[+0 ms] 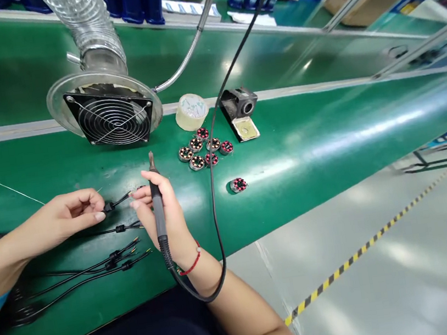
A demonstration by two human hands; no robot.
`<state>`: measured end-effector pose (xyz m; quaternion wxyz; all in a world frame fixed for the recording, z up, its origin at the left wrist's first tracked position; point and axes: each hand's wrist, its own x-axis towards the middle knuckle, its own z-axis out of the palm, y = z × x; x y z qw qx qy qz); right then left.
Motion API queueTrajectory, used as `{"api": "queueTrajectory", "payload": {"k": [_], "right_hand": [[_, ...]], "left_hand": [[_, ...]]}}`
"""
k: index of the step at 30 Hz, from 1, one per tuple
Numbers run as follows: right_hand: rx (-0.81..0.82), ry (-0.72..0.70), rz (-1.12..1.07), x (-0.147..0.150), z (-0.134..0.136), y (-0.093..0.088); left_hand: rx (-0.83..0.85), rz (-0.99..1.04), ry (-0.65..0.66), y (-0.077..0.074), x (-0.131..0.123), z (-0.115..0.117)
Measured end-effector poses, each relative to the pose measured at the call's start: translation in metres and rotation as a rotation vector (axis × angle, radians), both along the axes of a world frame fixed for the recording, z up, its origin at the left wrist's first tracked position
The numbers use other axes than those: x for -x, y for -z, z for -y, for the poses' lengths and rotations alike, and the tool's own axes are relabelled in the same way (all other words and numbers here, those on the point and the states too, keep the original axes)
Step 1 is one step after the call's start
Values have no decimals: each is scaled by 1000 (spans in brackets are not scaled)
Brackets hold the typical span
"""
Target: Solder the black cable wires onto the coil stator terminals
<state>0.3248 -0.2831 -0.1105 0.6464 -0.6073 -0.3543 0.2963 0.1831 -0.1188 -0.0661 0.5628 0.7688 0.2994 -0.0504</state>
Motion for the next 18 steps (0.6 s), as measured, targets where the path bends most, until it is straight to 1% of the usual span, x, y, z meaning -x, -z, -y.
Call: {"api": "queueTrajectory", "payload": {"k": [5,8,10,13,18], "right_hand": [[-54,25,-38,3,-5,1],[-68,25,-93,2,-6,0],[-82,-12,-157,2,-6,0],[-103,-82,-242,3,-8,2],[-90,-138,-217,3,-10,8]], "left_hand": [[5,-2,34,6,0,2],[32,3,24,6,-1,2],[54,28,-7,4,-2,4],[30,43,-50,3,-7,11],[15,25,-2,4,-14,23]]}}
